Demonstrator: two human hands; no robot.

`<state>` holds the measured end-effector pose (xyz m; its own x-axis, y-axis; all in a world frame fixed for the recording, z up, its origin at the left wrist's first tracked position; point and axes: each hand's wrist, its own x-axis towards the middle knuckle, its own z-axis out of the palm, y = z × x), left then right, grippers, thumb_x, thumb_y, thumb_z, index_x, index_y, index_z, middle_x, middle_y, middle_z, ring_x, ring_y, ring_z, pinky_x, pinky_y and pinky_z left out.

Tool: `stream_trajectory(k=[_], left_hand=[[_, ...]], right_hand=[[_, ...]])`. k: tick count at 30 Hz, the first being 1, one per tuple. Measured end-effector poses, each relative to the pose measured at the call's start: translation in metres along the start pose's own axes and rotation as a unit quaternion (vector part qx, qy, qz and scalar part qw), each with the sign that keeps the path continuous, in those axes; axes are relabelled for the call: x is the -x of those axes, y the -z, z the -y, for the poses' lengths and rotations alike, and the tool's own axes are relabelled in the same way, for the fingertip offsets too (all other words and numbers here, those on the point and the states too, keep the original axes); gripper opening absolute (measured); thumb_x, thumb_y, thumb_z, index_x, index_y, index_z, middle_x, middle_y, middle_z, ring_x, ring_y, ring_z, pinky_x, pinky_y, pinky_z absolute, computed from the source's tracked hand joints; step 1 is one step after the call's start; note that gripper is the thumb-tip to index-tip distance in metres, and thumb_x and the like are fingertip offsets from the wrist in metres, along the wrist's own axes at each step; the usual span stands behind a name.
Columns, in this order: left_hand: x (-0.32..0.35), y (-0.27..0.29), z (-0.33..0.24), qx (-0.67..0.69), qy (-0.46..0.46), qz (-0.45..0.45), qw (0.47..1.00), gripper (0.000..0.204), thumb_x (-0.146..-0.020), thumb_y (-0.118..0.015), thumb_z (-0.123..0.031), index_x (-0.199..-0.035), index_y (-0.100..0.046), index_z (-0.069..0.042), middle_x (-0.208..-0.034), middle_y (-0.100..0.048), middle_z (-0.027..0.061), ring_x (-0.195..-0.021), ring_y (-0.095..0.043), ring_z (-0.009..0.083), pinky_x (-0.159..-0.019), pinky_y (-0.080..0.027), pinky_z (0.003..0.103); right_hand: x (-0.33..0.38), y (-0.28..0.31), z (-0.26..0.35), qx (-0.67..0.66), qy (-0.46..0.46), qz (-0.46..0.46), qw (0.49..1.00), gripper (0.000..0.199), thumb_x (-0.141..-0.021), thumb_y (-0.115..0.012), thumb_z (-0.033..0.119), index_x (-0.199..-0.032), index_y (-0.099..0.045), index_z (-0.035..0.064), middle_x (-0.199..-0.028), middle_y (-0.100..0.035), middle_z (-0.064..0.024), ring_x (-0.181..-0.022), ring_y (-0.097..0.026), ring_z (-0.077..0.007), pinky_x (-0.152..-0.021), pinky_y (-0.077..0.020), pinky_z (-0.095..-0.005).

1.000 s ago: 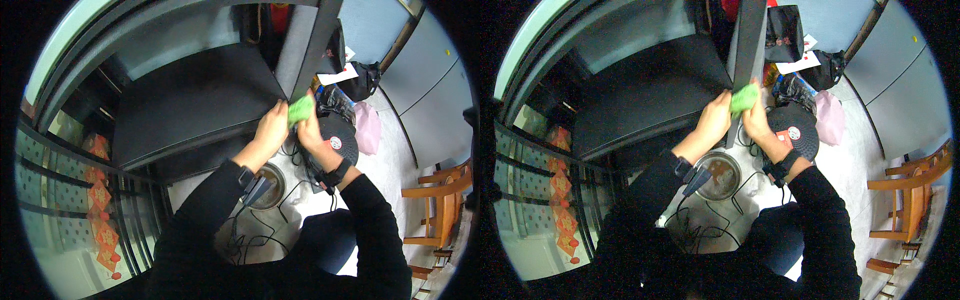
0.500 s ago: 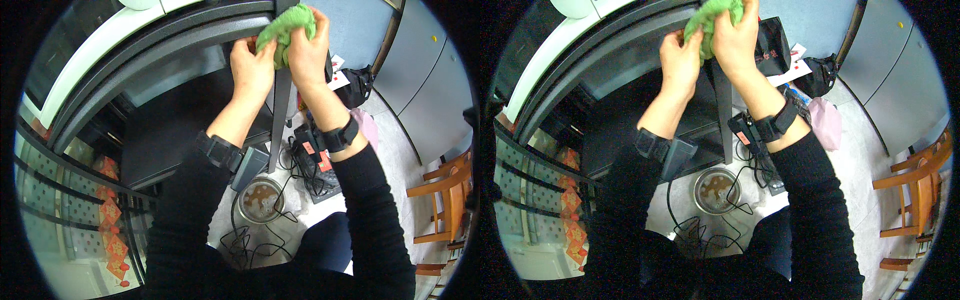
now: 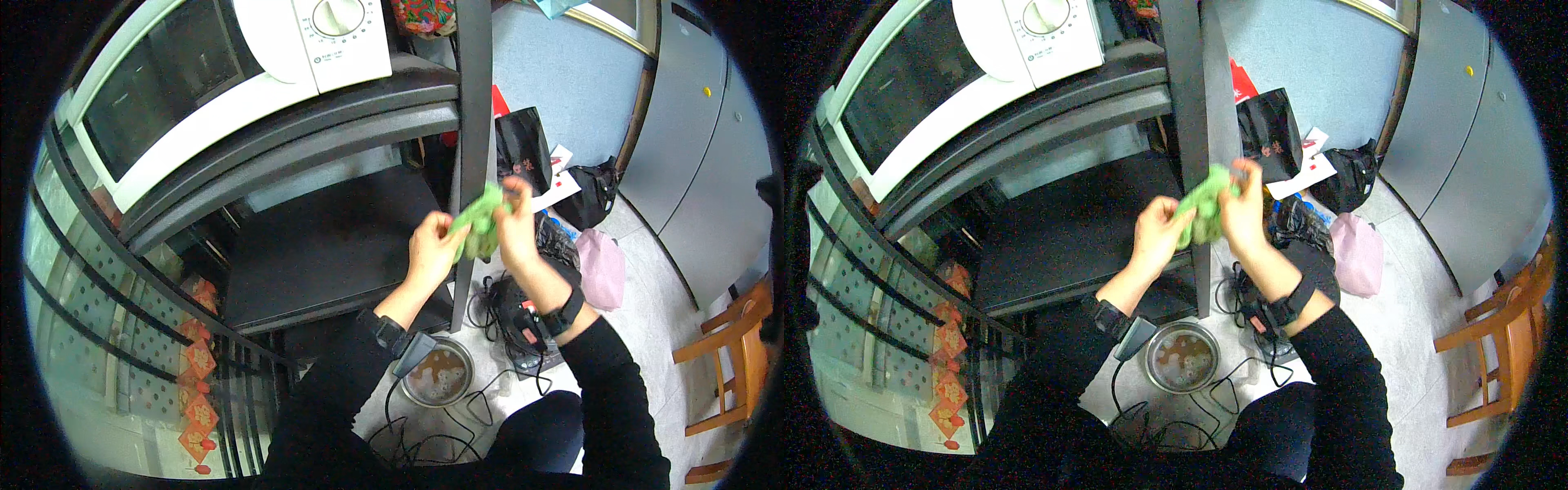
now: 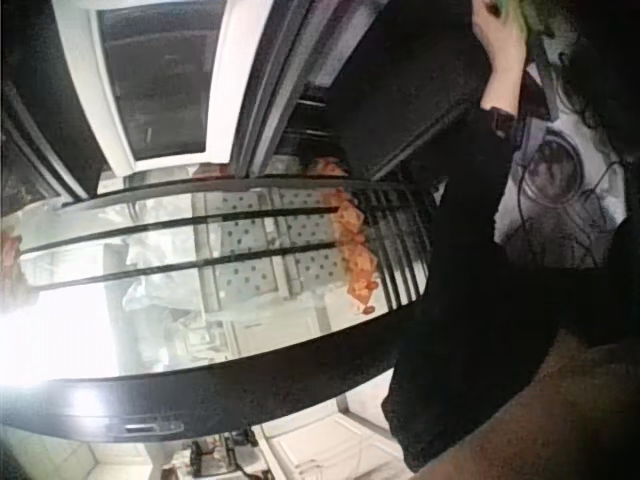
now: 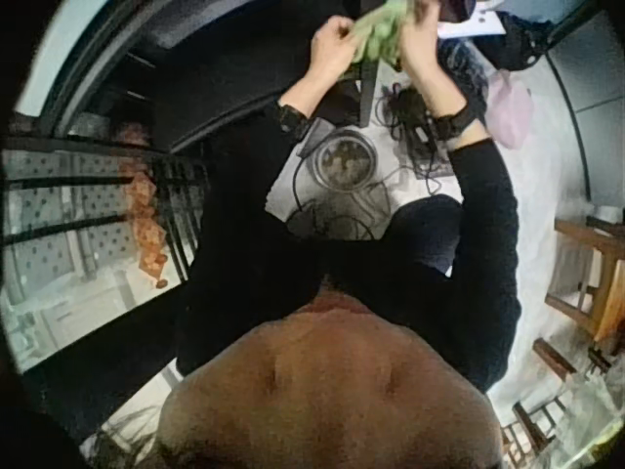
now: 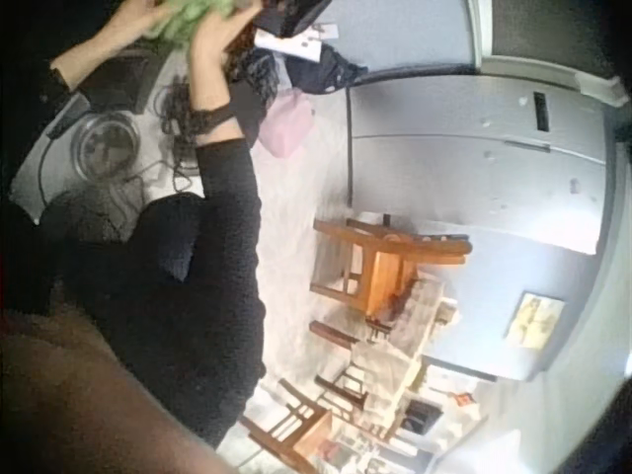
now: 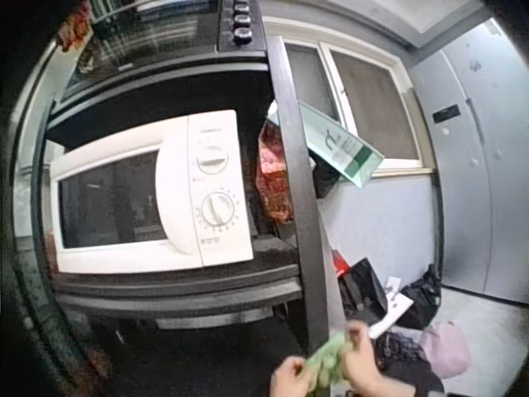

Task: The person wipes the interior and exterior surfaces of a microwave and then cleans a black electric skillet using a green cloth. They repeatedly dip the cloth into a metal bowl of water, wring it, and wipe the surfaces. The skillet is moved from the floor to a dining table during the process.

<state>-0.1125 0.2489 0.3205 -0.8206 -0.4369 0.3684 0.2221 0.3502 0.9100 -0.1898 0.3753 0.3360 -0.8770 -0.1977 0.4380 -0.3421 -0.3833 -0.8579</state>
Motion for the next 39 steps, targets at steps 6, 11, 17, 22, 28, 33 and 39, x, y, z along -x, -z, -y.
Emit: stream_trajectory(k=[6,11,17,22,28,33,39], left_hand=[[-0.036,0.001,-0.041,0.084,-0.1,-0.054,0.99,0.019,-0.079,-0.07,-0.009,-0.089,-0.055,-0.002,-0.078,-0.062,0.0044,-0.071,-0.057,0.0094,-0.064,-0.047,0.026],[0.005,0.009,0.013,-0.116,-0.012,0.048,0.992,0.021,-0.074,-0.073,-0.016,-0.08,-0.058,-0.003,-0.07,-0.064,0.0093,-0.065,-0.062,0.016,-0.061,-0.049,0.031],[0.024,0.019,-0.002,-0.029,-0.012,0.093,0.995,0.017,-0.084,-0.065,-0.007,-0.089,-0.049,-0.003,-0.074,-0.056,0.0006,-0.067,-0.052,0.0047,-0.058,-0.043,0.023],[0.005,0.042,-0.105,-0.003,-0.067,0.137,0.988,0.015,-0.088,-0.058,-0.005,-0.094,-0.044,-0.005,-0.077,-0.052,-0.001,-0.073,-0.049,0.0037,-0.062,-0.041,0.022],[-0.025,0.063,-0.185,-0.116,0.05,0.331,0.935,0.02,-0.092,-0.056,-0.021,-0.093,-0.052,-0.001,-0.079,-0.055,0.0032,-0.078,-0.05,0.0059,-0.068,-0.044,0.026],[-0.03,0.096,-0.215,-0.128,0.084,0.407,0.9,0.02,-0.089,-0.058,-0.019,-0.087,-0.054,0.0,-0.073,-0.054,0.0122,-0.063,-0.053,0.0151,-0.059,-0.043,0.029],[-0.025,0.111,-0.255,0.009,0.15,0.363,0.92,0.016,-0.092,-0.058,-0.019,-0.093,-0.053,-0.003,-0.081,-0.049,-0.0019,-0.077,-0.044,0.0052,-0.065,-0.04,0.024]], right_hand=[[-0.04,-0.043,0.036,0.075,0.211,-0.036,0.974,0.031,-0.089,-0.043,0.004,-0.12,-0.049,0.0031,-0.103,-0.06,-0.0109,-0.093,-0.056,-0.0174,-0.083,-0.044,-0.029],[0.026,-0.001,-0.037,0.209,0.022,0.005,0.978,0.035,-0.089,-0.044,0.007,-0.124,-0.048,0.0044,-0.105,-0.06,-0.0144,-0.1,-0.058,-0.0226,-0.087,-0.0452,-0.0332],[0.037,0.019,-0.024,0.215,-0.014,0.044,0.976,0.034,-0.079,-0.055,0.0,-0.112,-0.046,0.0031,-0.098,-0.055,-0.0119,-0.095,-0.056,-0.0221,-0.085,-0.0443,-0.0332],[0.012,-0.024,0.055,0.019,0.061,0.013,0.998,0.025,-0.076,-0.051,-0.006,-0.096,-0.042,0.0042,-0.086,-0.044,-0.0024,-0.083,-0.044,-0.0118,-0.077,-0.0402,-0.0255],[0.032,-0.047,0.113,-0.008,-0.133,-0.031,0.991,0.009,-0.079,-0.051,-0.004,-0.085,-0.051,0.0034,-0.078,-0.051,0.0005,-0.077,-0.048,-0.0089,-0.07,-0.0406,-0.0235],[0.056,-0.045,0.136,-0.026,-0.233,0.015,0.972,0.007,-0.083,-0.054,-0.002,-0.085,-0.051,0.0033,-0.078,-0.05,0.0016,-0.075,-0.046,-0.0062,-0.067,-0.0385,-0.0208],[0.05,-0.046,0.185,-0.056,-0.277,-0.044,0.958,0.01,-0.085,-0.055,0.0,-0.091,-0.051,0.0064,-0.082,-0.051,0.0032,-0.076,-0.048,-0.0059,-0.068,-0.0386,-0.0197]])
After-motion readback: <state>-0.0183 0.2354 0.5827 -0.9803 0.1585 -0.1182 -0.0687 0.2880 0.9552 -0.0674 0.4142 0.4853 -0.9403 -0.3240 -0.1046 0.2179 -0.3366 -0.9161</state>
